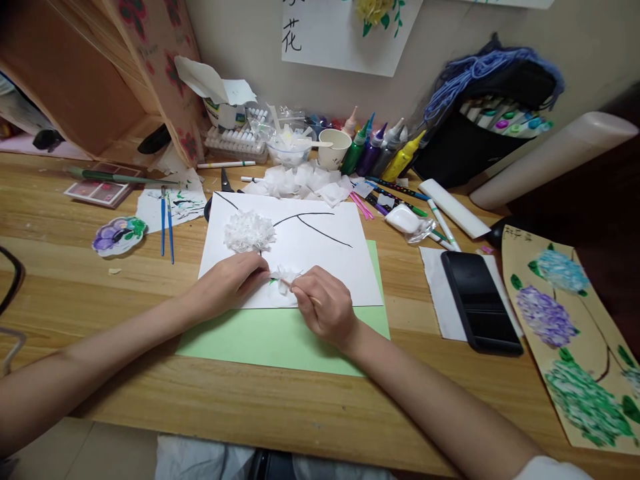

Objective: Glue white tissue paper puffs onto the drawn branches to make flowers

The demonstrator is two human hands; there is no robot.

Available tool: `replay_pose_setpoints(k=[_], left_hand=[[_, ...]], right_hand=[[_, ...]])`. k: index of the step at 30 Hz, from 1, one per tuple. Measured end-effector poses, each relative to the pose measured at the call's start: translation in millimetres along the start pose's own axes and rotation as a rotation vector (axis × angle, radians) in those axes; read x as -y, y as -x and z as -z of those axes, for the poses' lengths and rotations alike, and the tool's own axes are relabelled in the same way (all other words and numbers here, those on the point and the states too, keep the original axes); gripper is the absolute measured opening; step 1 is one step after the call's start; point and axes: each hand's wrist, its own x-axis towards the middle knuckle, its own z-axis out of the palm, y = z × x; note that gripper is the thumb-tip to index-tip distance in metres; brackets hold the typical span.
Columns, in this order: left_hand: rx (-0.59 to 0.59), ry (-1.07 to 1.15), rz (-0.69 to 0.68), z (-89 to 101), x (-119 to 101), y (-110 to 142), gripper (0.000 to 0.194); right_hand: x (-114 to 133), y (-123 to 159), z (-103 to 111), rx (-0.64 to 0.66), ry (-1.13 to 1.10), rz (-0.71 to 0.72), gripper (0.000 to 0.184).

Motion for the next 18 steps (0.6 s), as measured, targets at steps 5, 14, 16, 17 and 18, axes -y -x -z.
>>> replay_pose_setpoints(k=[5, 14, 16, 17, 18], left_hand=[[-0.002, -0.001, 0.006, -0.4, 0.0, -0.2, 0.021], [-0.008, -0.003, 0.000, 0.0, -0.4, -1.4, 0.017], [-0.008, -0.006, -0.001, 0.2, -0.2, -1.1, 0.017], [-0.009, -0.007, -0.002, 0.3, -0.1, -1.0, 0.017], [-0.008, -0.008, -0.003, 0.2, 0.1, -1.1, 0.017]], right_hand=[[-1.1, 2.0, -1.3, 0.008, 0.013, 0.030, 0.016], [-2.7, 3.9, -0.1, -0.058, -0.020, 0.074, 0.016], [-1.7, 3.0, -0.3, -0.058, -0.010, 0.067, 0.016], [-1.5, 2.8, -0.4, -0.059, -0.007, 0.059, 0.016], [-1.4, 3.0, -0.6, -0.063, -0.009, 0.045, 0.016]])
